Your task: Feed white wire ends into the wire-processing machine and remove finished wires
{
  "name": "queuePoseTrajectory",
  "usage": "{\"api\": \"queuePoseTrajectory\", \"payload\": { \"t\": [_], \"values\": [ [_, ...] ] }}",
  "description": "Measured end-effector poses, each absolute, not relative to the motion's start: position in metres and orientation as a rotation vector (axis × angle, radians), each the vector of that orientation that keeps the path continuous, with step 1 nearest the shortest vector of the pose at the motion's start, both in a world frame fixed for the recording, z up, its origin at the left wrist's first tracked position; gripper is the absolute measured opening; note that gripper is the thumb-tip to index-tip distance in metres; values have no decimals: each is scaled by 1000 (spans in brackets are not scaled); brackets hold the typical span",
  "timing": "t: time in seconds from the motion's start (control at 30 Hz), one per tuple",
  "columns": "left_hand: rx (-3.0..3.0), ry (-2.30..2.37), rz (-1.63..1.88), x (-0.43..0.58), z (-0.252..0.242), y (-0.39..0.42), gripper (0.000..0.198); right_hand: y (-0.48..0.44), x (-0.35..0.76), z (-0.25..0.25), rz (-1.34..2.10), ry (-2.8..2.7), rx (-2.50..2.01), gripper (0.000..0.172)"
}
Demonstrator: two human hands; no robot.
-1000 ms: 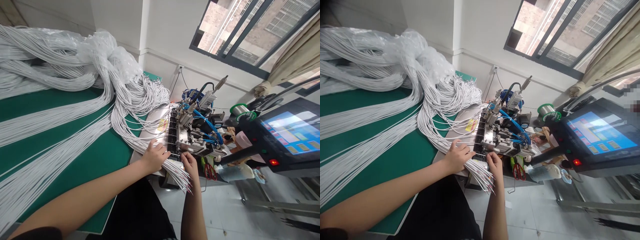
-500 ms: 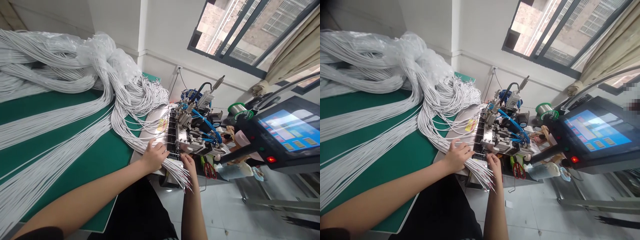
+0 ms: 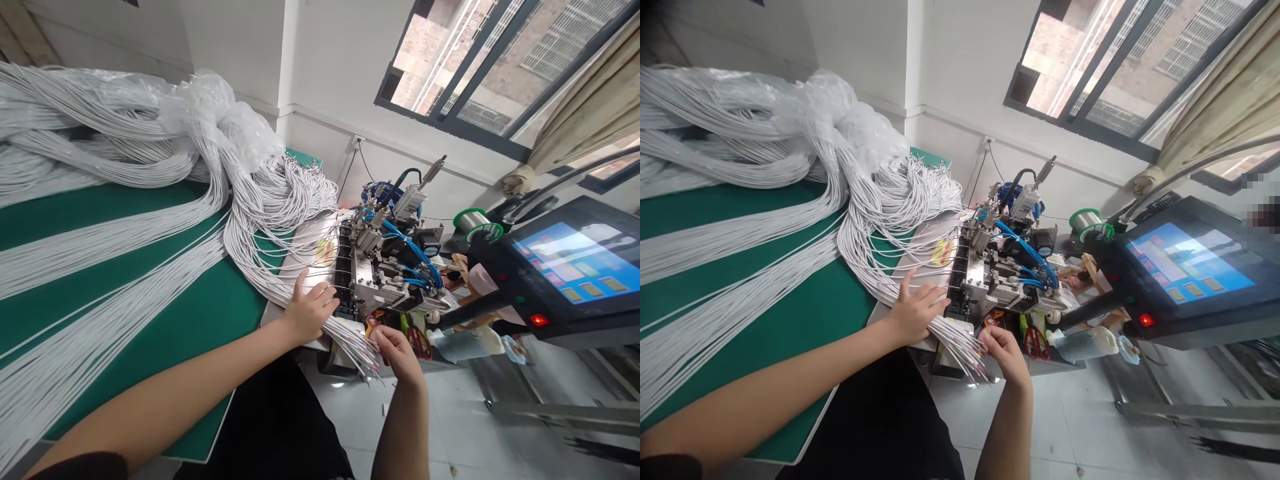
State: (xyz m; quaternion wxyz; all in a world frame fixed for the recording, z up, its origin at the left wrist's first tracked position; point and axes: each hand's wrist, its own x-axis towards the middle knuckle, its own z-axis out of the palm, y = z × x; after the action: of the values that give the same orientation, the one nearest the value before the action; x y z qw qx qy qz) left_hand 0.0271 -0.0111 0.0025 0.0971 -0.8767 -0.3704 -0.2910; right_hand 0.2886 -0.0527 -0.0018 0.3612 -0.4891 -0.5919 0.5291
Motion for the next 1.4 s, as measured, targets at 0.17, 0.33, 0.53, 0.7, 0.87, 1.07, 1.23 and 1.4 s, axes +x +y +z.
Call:
{"api": "queuePoseTrajectory", "payload": {
  "t": [0.17,0.33,0.53,0.7,0.87,1.07,1.23,1.4],
  "values": [
    [-2524,-988,-973,26,3,-11,39,-62,291,11,1428,-1636,-1241,33],
    [-2491,-848,-1024,26,3,-9,33,-61,289,8,1195,-1476,-1303,31],
    [-2584,-637,-960,25,5,-7,32,-49,285,-12,1027,-1197,-1291,27],
    [-2568,-577,-994,23,6,-5,35,-43,273,-20,975,-1045,-1256,28],
    [-2536,-599,-981,22,6,-6,29,-40,259,-16,949,-1005,-1195,27],
    [-2530,-644,-1008,22,7,-10,21,-38,251,-13,966,-967,-1189,30],
    [-2521,-689,-1020,23,10,-11,19,-38,247,-13,939,-950,-1215,31],
    [-2505,-632,-1082,23,7,-10,22,-38,246,-13,950,-962,-1192,28]
  ]
}}
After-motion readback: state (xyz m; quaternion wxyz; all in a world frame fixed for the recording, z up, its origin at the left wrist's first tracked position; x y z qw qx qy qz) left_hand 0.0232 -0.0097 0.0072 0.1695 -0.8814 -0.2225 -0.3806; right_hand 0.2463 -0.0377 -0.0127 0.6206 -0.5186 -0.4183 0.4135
